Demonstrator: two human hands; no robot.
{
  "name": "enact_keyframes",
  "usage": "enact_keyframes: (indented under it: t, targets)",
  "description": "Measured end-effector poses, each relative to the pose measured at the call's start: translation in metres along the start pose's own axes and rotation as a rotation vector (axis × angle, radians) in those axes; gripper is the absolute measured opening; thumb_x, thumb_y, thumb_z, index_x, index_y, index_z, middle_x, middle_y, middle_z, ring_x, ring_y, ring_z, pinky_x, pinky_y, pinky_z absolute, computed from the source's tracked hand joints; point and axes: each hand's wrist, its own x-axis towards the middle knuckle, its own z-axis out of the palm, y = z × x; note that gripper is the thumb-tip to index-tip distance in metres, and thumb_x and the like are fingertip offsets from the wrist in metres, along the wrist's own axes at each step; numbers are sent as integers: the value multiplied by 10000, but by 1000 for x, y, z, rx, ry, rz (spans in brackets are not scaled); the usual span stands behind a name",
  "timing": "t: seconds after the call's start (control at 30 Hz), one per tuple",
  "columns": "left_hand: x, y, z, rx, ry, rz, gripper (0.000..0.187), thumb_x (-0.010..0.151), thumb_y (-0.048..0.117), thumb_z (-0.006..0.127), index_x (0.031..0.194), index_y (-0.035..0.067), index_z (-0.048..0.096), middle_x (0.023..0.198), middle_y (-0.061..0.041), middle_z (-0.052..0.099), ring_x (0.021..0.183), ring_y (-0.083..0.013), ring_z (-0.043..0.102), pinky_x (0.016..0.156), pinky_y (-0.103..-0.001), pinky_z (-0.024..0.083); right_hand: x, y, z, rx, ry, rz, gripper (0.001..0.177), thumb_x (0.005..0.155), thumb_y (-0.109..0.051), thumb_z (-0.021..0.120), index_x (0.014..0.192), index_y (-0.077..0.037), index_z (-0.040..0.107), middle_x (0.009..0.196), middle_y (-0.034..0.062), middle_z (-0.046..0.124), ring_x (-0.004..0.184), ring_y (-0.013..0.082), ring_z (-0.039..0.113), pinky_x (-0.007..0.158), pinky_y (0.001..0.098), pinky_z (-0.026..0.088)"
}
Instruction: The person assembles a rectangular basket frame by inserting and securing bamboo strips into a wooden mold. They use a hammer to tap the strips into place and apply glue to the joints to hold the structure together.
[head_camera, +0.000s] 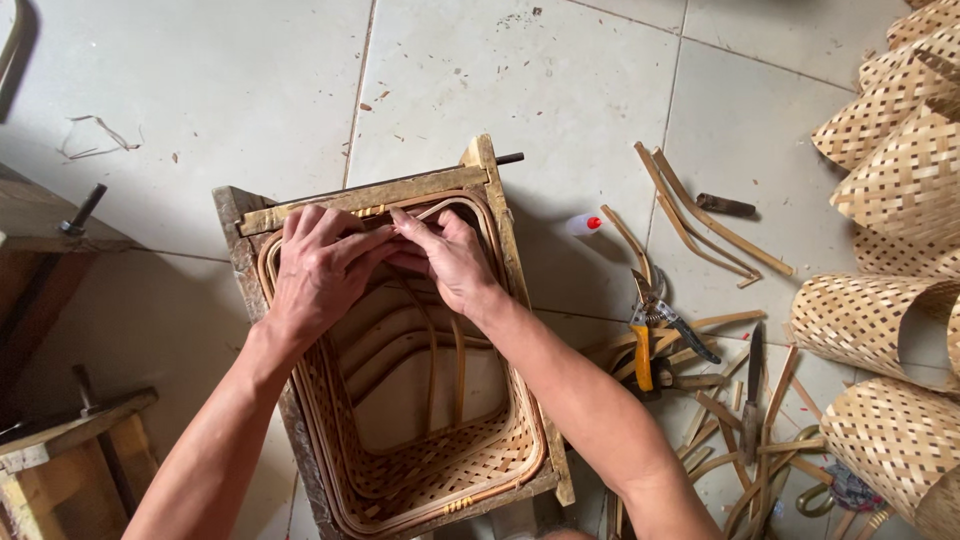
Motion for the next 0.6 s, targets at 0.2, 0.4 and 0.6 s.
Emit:
enact_keyframes:
  t: [0.2, 0.4, 0.6]
  targets:
    - [-1, -5, -3, -43, -50, -37, 220, 881, 280, 833, 1094, 227, 828, 925, 10, 631, 953, -215, 534, 942, -406, 408, -4, -20, 4, 9, -18, 167, 192, 936, -177, 766, 966, -35, 639, 989, 109, 708, 929, 212, 715, 854, 468, 659]
    - [-2, -8, -2, -11, -39, -6, 201, 878, 289, 837, 1069, 228, 829, 938, 28, 638, 962, -195, 543, 969, -405, 406, -5, -29, 6, -74, 21, 223, 240, 919, -186, 760, 971, -52, 568, 1034, 134, 715, 965, 216, 739, 879, 451, 665]
    - [-1, -5, -1, 44, -21, 50, 192, 889, 268, 837, 1075, 217, 834, 947, 34, 644, 961, -190, 544, 968, -407, 403, -4, -24, 4, -55, -5, 125, 271, 892, -192, 786, 963, -23, 586, 1043, 170, 715, 977, 231, 741, 852, 422, 631]
